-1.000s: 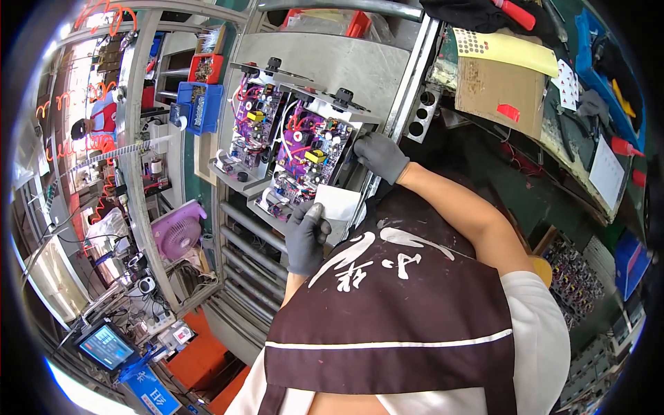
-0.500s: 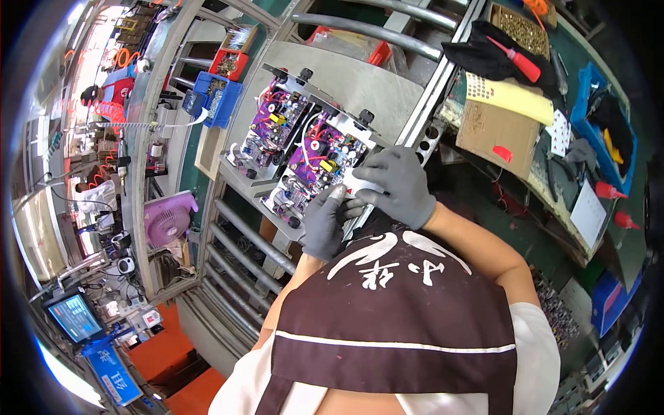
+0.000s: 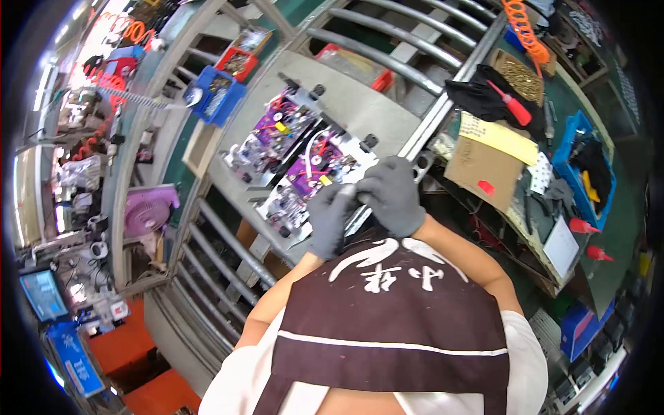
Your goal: The person assembles internal components of an electronic device by applying thermal paste from a squeezable applicator to a circuit board, then connecting internal cables to the circuit board and chassis, and finally applying a protective film.
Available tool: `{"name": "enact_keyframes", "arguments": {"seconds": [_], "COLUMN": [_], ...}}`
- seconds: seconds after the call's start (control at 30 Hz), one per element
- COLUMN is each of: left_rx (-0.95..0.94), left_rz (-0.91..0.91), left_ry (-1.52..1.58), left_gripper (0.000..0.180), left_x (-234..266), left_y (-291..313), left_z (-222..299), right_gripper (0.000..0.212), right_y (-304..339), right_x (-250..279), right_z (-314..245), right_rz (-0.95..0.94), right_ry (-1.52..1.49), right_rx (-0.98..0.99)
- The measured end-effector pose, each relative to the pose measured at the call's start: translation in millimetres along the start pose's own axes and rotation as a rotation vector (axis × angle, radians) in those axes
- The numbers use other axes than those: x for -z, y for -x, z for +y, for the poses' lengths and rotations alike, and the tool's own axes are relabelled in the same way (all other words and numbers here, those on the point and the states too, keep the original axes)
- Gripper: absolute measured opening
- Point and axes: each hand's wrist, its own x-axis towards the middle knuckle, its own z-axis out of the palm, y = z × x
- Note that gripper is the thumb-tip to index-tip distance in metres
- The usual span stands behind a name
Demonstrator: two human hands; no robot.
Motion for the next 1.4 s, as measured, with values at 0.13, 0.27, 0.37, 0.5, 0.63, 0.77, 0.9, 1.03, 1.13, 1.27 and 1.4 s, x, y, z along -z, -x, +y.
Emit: {"name": "enact_keyframes", "arguments": {"seconds": [0.13, 0.27, 0.37, 0.5, 0.63, 0.77, 0.9, 1.03, 1.13, 1.27, 1.4], "left_rx": [0.183, 0.224, 0.328, 0.212, -0.24, -0.532, -0.007, 0.127, 0.132, -0.299, -0.525], "left_rz": [0.03, -0.023, -0.017, -0.007, 0.027, 0.154, 0.064, 0.051, 0.096, 0.35, 0.276], "left_ry": [0.335, 0.345, 0.416, 0.37, -0.102, -0.318, 0.173, 0.523, 0.579, 0.012, -0.225], "left_gripper": [0.019, 0.022, 0.024, 0.021, 0.022, 0.021, 0.019, 0.019, 0.02, 0.015, 0.012], "left_x": [7, 18, 23, 20, 37, 57, 71, 80, 96, 165, 233], "left_y": [-3, -1, -4, -3, 2, -14, -26, -36, -51, -75, -113], "left_z": [12, 19, 23, 33, 31, 34, 41, 47, 44, 41, -10], "right_gripper": [0.022, 0.018, 0.018, 0.029, 0.03, 0.024, 0.02, 0.021, 0.02, 0.015, 0.014], "right_y": [-8, -17, -20, -36, -48, -60, -78, -91, -106, -120, -158], "right_x": [-14, -16, -20, -14, -24, -38, -49, -60, -62, -73, -87], "right_z": [2, -4, -2, -15, -18, -22, -24, -25, -27, -6, 45], "right_rz": [0.005, -0.142, -0.244, -0.103, -0.111, -0.136, -0.196, -0.215, -0.256, -0.265, -0.451], "right_ry": [0.038, 0.086, 0.12, 0.009, -0.06, -0.108, -0.033, -0.143, -0.277, -0.47, -0.648], "right_rx": [0.149, 0.176, 0.173, -0.057, 0.049, 0.103, 0.212, 0.134, 0.036, -0.389, -0.878]}}
